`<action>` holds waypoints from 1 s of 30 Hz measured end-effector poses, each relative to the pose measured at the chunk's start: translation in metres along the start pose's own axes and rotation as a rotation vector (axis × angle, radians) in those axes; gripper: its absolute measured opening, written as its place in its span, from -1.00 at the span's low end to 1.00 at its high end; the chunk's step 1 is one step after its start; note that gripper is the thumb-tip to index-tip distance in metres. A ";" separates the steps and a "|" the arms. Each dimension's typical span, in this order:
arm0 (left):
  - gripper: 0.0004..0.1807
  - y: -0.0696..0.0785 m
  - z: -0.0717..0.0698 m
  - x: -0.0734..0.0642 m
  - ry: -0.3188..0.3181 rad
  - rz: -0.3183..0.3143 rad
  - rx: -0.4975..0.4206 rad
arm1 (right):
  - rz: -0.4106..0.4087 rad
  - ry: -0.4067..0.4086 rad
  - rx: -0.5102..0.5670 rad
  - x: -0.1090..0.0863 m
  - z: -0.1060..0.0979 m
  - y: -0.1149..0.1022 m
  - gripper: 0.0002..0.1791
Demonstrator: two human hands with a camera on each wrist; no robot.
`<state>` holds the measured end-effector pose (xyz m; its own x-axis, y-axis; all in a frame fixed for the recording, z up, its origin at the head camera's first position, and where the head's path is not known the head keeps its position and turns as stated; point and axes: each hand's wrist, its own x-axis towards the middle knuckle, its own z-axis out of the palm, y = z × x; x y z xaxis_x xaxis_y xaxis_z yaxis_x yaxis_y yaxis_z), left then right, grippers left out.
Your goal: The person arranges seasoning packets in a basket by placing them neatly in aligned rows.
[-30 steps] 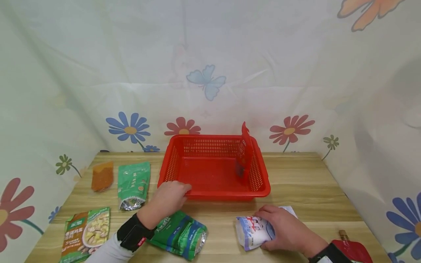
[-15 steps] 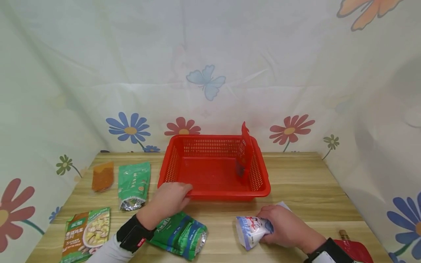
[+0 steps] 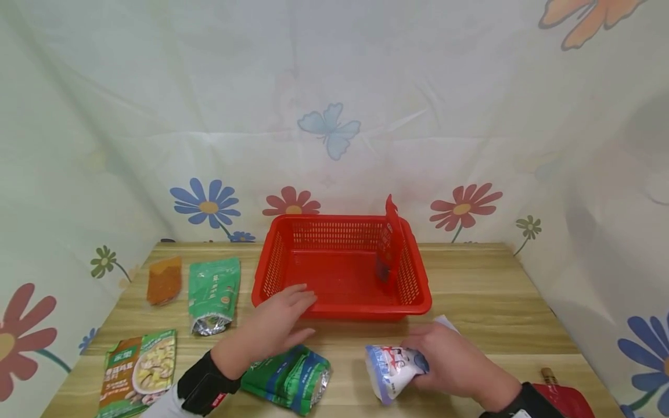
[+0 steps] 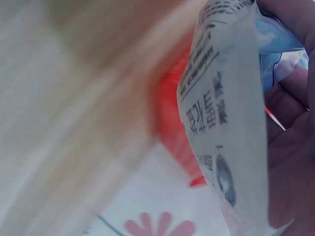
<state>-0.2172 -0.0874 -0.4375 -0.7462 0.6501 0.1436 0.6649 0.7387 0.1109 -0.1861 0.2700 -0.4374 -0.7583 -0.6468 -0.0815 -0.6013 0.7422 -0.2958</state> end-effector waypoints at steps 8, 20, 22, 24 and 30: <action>-0.19 0.026 0.004 -0.013 0.128 0.103 -0.034 | -0.050 0.063 -0.093 -0.004 -0.028 -0.029 -0.42; -0.38 0.070 0.013 -0.023 -0.101 -0.188 -1.308 | -0.133 0.150 -0.209 0.001 -0.048 -0.056 -0.53; -0.43 0.078 0.015 -0.021 -0.131 -0.279 -1.494 | -0.127 0.150 -0.230 0.003 -0.048 -0.059 -0.52; -0.46 0.085 0.018 -0.019 -0.148 -0.365 -1.603 | -0.120 0.146 -0.238 0.003 -0.049 -0.061 -0.50; -0.46 0.105 0.027 -0.014 -0.140 -0.515 -1.806 | -0.111 0.116 -0.231 0.005 -0.049 -0.064 -0.48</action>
<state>-0.1376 -0.0144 -0.4545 -0.7929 0.5320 -0.2971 -0.4333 -0.1496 0.8887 -0.1638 0.2275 -0.3723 -0.7004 -0.7118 0.0531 -0.7136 0.6969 -0.0712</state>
